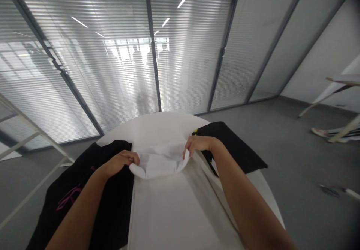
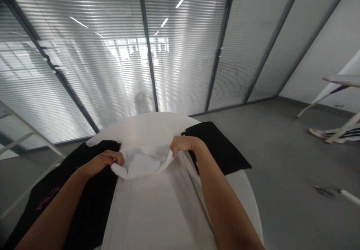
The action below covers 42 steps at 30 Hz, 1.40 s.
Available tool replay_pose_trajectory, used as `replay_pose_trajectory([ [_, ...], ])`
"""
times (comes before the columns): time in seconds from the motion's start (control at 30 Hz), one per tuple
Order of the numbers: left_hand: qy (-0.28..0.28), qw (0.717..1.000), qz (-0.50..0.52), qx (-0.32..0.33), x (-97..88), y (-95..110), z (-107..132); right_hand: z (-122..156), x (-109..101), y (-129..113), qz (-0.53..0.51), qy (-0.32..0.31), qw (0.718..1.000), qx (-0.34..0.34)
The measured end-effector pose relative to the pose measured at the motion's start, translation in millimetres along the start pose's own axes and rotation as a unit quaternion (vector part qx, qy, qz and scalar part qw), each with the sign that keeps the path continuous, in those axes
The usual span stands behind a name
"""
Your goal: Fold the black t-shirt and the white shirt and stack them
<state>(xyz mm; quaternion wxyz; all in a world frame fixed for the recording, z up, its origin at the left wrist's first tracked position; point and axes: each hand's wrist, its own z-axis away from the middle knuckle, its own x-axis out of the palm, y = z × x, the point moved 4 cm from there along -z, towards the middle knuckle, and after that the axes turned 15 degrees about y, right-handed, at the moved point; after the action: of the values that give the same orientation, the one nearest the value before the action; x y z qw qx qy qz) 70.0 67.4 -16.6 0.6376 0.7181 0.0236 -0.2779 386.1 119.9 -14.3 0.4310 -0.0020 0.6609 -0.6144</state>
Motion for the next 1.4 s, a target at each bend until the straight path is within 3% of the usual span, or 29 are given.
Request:
replay_pose_trajectory([
  [0.1, -0.027, 0.996, -0.086, -0.005, 1.1, -3, 3, 4, 7, 2, -0.007, -0.012, 1.0, 0.023],
  [0.23, 0.078, 0.973, -0.217, 0.025, 7.2, -1, 1, 11, 8, 4, 0.033, 0.031, 0.999, 0.019],
  [0.37, 0.166, 0.923, -0.332, 0.099, 34.2, 7, 3, 18, 5, 4, 0.123, 0.084, 0.988, 0.026],
  [0.5, 0.173, 0.886, -0.417, 0.11, 65.8, -9, 10, 30, 4, -3, 0.215, 0.089, 0.972, 0.026],
  [0.6, 0.161, 0.873, -0.451, 0.091, 76.1, -25, 14, 38, 15, -13, 0.321, 0.154, 0.934, 0.018],
  [0.73, 0.165, 0.865, -0.462, 0.104, 76.6, -30, 17, 42, 64, -24, 0.372, 0.301, 0.877, -0.047],
  [0.8, 0.173, 0.864, -0.46, 0.111, 75.9, -29, 19, 41, 95, -20, 0.372, 0.31, 0.87, -0.091],
  [0.87, 0.185, 0.864, -0.456, 0.109, 75.2, -29, 21, 40, 112, -9, 0.359, 0.312, 0.876, -0.084],
  [1.13, 0.258, 0.855, -0.442, 0.083, 64.0, -45, 26, 42, 103, 17, 0.311, 0.344, 0.886, -0.011],
  [1.4, 0.359, 0.812, -0.46, 0.013, 57.8, -42, 30, 36, 104, 28, 0.359, 0.442, 0.815, 0.102],
])
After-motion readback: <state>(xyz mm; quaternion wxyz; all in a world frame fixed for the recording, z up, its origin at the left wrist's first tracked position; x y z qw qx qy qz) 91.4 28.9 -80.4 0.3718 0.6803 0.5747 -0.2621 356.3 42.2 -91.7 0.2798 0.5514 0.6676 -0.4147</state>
